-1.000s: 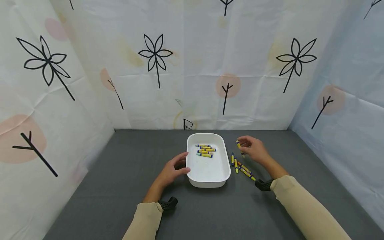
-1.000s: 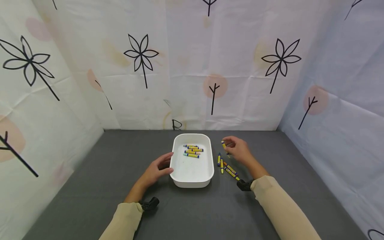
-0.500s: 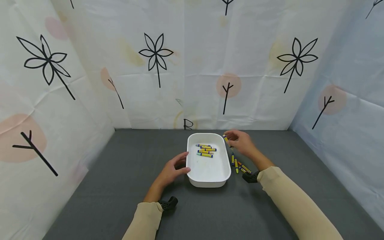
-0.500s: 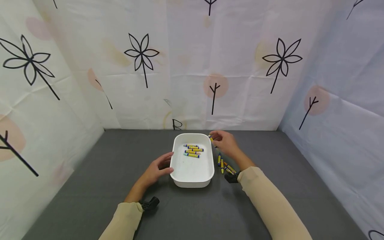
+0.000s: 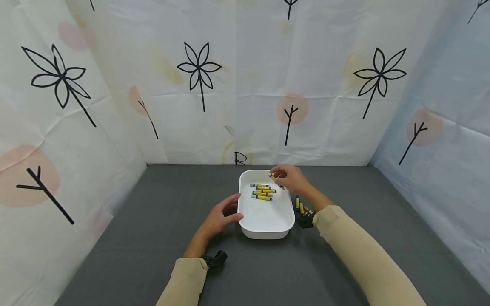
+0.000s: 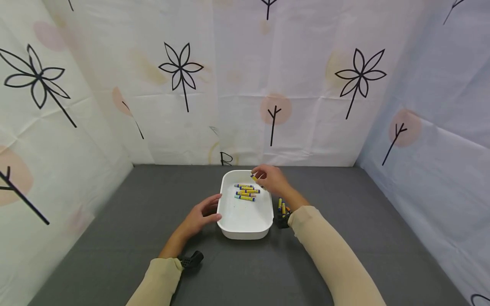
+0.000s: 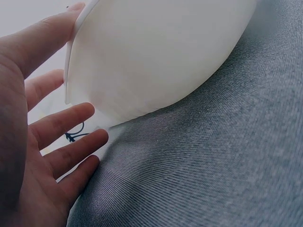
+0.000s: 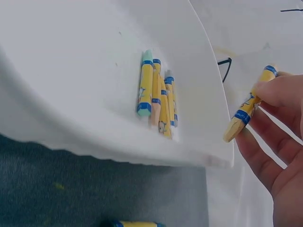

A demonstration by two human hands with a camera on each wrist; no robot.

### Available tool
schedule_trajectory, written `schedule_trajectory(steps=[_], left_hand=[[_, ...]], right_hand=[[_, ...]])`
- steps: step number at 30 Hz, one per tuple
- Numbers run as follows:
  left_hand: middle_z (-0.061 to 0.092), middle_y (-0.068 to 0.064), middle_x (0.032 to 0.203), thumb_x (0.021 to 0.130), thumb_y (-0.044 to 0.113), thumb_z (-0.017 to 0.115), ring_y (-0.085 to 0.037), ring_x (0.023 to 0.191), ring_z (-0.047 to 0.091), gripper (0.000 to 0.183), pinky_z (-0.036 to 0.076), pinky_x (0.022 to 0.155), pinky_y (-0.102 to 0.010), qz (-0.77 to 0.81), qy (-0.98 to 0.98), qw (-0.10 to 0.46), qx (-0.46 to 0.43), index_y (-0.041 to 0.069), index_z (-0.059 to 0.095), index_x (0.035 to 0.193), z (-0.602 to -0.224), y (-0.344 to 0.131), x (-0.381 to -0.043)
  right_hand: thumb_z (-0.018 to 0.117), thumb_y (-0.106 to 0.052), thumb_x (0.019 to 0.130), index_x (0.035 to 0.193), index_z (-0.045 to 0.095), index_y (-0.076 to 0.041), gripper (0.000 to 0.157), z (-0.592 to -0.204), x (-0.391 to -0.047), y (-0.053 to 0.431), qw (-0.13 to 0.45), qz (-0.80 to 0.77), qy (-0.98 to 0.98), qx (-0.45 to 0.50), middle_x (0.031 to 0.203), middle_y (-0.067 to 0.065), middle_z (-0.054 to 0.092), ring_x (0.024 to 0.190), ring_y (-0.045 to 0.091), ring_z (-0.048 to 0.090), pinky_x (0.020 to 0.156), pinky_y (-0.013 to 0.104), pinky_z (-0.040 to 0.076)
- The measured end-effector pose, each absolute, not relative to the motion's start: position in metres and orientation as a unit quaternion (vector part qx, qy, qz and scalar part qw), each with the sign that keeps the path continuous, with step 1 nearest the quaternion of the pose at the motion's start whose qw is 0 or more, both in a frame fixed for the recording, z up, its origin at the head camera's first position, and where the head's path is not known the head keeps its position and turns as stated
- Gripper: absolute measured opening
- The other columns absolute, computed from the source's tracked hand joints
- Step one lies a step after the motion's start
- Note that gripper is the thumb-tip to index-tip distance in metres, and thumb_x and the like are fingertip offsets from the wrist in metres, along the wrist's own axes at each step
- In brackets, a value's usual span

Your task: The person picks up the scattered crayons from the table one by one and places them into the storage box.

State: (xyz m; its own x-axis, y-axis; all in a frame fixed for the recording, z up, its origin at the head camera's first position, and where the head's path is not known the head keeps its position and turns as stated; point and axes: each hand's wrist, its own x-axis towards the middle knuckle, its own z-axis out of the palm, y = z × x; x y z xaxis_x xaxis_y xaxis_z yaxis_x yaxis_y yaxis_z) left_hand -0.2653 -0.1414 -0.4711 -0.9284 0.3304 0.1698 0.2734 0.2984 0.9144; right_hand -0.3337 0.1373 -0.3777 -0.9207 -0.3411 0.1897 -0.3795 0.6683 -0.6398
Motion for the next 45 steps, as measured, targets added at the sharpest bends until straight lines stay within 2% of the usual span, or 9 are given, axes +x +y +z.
schedule_trajectory(steps=[9, 19, 24, 33, 41, 45], left_hand=[[0.051, -0.012, 0.141, 0.088, 0.020, 0.071, -0.032, 0.126, 0.050, 0.065, 0.039, 0.101, -0.056, 0.564, 0.803, 0.026, 0.191, 0.017, 0.044, 0.147, -0.471, -0.143, -0.266], [0.049, -0.016, 0.142, 0.089, 0.020, 0.071, -0.033, 0.124, 0.051, 0.066, 0.040, 0.100, -0.056, 0.565, 0.800, 0.024, 0.202, 0.014, 0.043, 0.147, -0.471, -0.143, -0.267], [0.049, -0.015, 0.142, 0.089, 0.017, 0.071, -0.032, 0.125, 0.050, 0.065, 0.039, 0.100, -0.056, 0.565, 0.801, 0.026, 0.198, 0.015, 0.043, 0.148, -0.472, -0.143, -0.267], [0.049, -0.014, 0.143, 0.088, 0.024, 0.072, -0.033, 0.126, 0.049, 0.067, 0.038, 0.101, -0.056, 0.570, 0.796, 0.029, 0.203, 0.015, 0.042, 0.148, -0.472, -0.142, -0.267], [0.042, -0.024, 0.146, 0.090, 0.011, 0.068, -0.044, 0.129, 0.043, 0.067, 0.034, 0.101, -0.062, 0.574, 0.793, 0.041, 0.200, 0.006, 0.037, 0.149, -0.470, -0.141, -0.267], [0.045, -0.019, 0.145, 0.090, 0.014, 0.069, -0.040, 0.129, 0.046, 0.066, 0.036, 0.101, -0.060, 0.568, 0.799, 0.035, 0.197, 0.011, 0.039, 0.149, -0.470, -0.142, -0.266]], right_hand=[[0.067, -0.003, 0.090, 0.112, 0.068, -0.006, 0.023, -0.386, -0.342, 0.114, -0.044, 0.304, -0.926, 0.220, 0.100, 0.003, 0.066, 0.092, 0.019, 0.060, 0.080, 0.035, 0.051], [0.067, 0.005, 0.085, 0.105, 0.071, -0.005, 0.023, -0.394, -0.345, 0.103, -0.072, 0.273, -0.924, 0.259, 0.093, 0.001, 0.067, 0.089, 0.017, 0.060, 0.080, 0.033, 0.051], [0.067, 0.008, 0.084, 0.103, 0.071, -0.004, 0.022, -0.396, -0.346, 0.099, -0.078, 0.268, -0.921, 0.271, 0.091, 0.003, 0.067, 0.087, 0.018, 0.060, 0.079, 0.033, 0.052], [0.067, 0.008, 0.083, 0.104, 0.071, -0.003, 0.025, -0.397, -0.345, 0.095, -0.076, 0.254, -0.927, 0.266, 0.095, 0.005, 0.068, 0.089, 0.019, 0.059, 0.083, 0.036, 0.050], [0.068, 0.004, 0.084, 0.106, 0.071, -0.003, 0.023, -0.393, -0.344, 0.101, -0.047, 0.254, -0.929, 0.265, 0.099, 0.008, 0.069, 0.092, 0.022, 0.061, 0.085, 0.038, 0.049], [0.069, 0.000, 0.086, 0.110, 0.069, -0.003, 0.024, -0.387, -0.344, 0.107, -0.038, 0.273, -0.929, 0.246, 0.098, 0.006, 0.067, 0.091, 0.022, 0.060, 0.081, 0.037, 0.050]])
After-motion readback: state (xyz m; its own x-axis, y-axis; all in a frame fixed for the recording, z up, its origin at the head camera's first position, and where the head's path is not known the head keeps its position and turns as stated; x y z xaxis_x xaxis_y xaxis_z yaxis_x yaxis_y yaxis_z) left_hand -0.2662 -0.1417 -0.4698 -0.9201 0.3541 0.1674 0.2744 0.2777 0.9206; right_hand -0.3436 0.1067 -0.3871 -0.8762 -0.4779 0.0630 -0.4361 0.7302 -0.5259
